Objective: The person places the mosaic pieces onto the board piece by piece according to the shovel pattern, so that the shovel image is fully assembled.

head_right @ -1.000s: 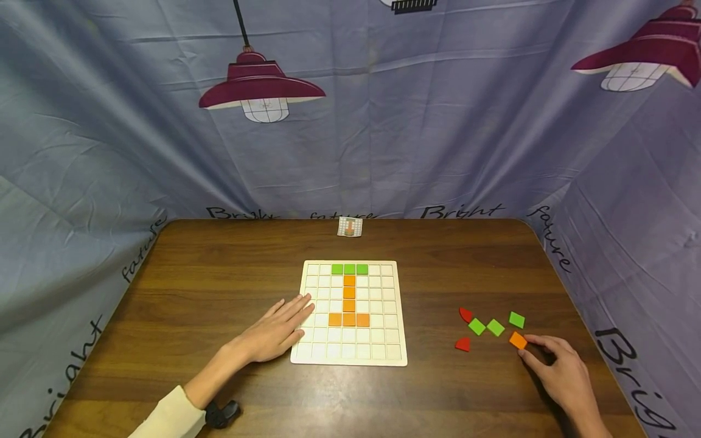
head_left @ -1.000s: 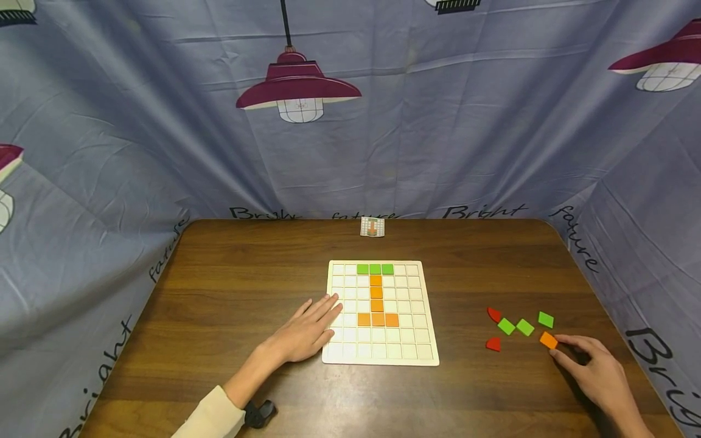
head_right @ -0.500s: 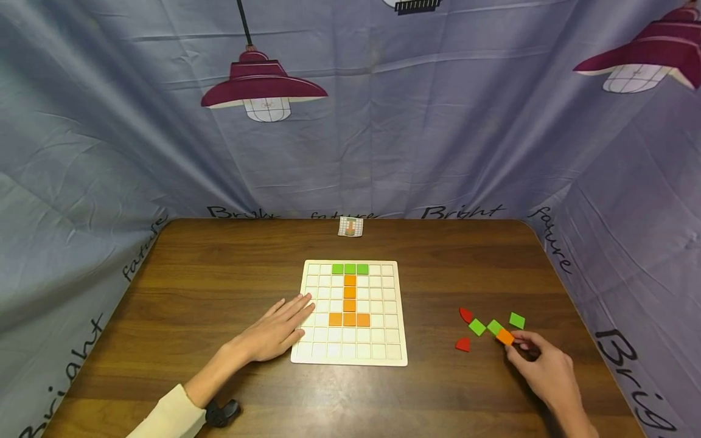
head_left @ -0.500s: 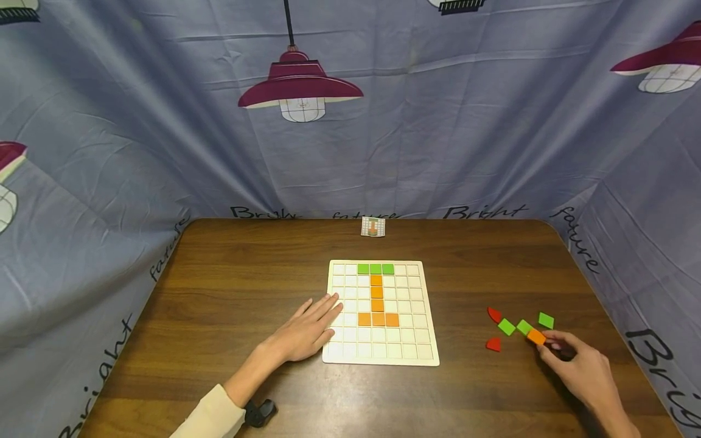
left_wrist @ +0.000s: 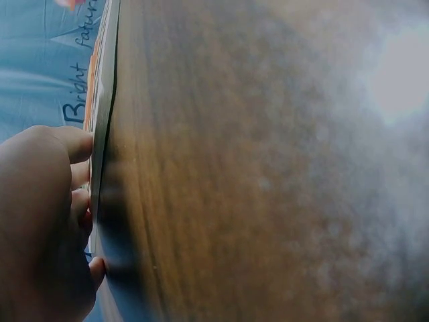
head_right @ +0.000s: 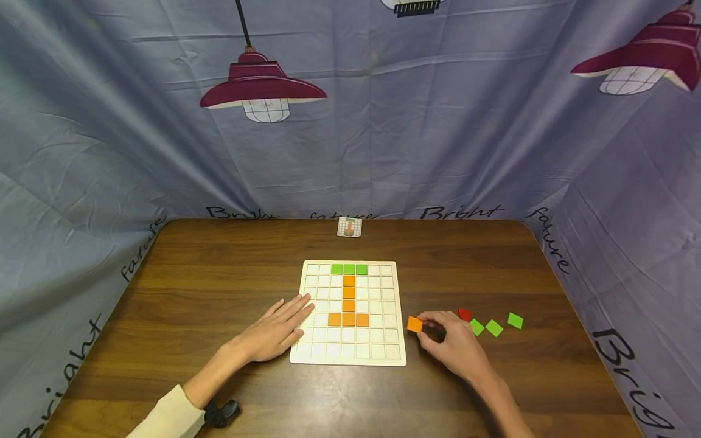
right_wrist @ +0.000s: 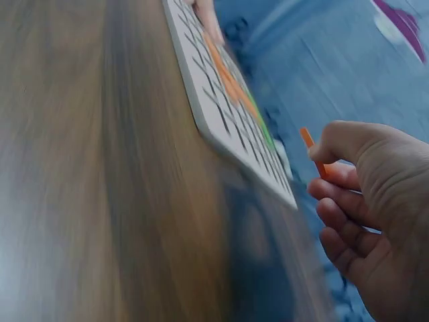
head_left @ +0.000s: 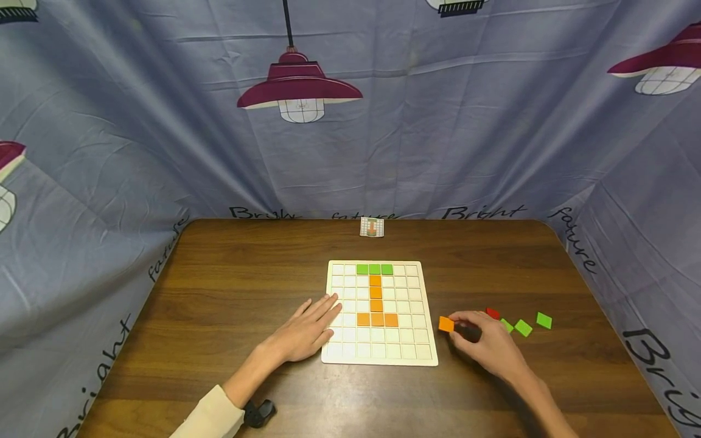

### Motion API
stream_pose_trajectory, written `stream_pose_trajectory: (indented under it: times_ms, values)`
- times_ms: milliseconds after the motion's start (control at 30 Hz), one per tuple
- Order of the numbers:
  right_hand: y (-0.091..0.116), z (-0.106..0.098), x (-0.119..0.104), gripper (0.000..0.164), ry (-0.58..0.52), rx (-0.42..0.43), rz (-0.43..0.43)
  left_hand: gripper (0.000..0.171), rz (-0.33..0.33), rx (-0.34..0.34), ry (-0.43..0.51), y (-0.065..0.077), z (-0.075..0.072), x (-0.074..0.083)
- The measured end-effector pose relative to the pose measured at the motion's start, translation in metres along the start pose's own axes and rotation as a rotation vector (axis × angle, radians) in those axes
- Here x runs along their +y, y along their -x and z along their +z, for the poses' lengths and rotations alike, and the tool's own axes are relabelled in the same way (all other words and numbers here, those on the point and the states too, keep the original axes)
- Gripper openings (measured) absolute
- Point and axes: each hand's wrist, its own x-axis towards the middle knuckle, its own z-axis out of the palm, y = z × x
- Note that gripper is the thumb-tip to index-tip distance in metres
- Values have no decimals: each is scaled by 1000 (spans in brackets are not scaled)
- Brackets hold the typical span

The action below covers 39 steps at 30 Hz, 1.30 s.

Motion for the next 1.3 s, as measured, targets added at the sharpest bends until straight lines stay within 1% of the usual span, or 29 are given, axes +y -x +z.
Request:
stream_pose_trajectory:
  times_ms: [200, 333, 467, 600, 733, 933, 1167, 1300]
  values:
    - [-21, 31, -24, 28, -54, -100, -70, 57, 2, -3, 2, 1, 0, 0]
    - [-30, 47, -35, 27, -57, -118, -117, 57, 2, -2, 9, 1, 0, 0]
    - [-34, 60, -42, 25, -41, -128, -164, 57, 7, 1, 14, 2, 0, 0]
    - [-36, 71, -47, 22, -6, -166, -178, 57, 8, 3, 17, 2, -2, 1]
    - [-36, 78, -49, 22, 14, -190, -189, 57, 11, 3, 19, 1, -2, 1]
    - [-37, 81, -53, 23, 36, -186, -200, 57, 16, 10, 9, 1, -1, 0]
    - [-38, 84, -53, 23, 21, -165, -230, 57, 17, 13, 9, 0, -1, -1]
    - [-38, 84, -53, 24, 13, -170, -231, 57, 13, 12, 14, 0, -2, -1]
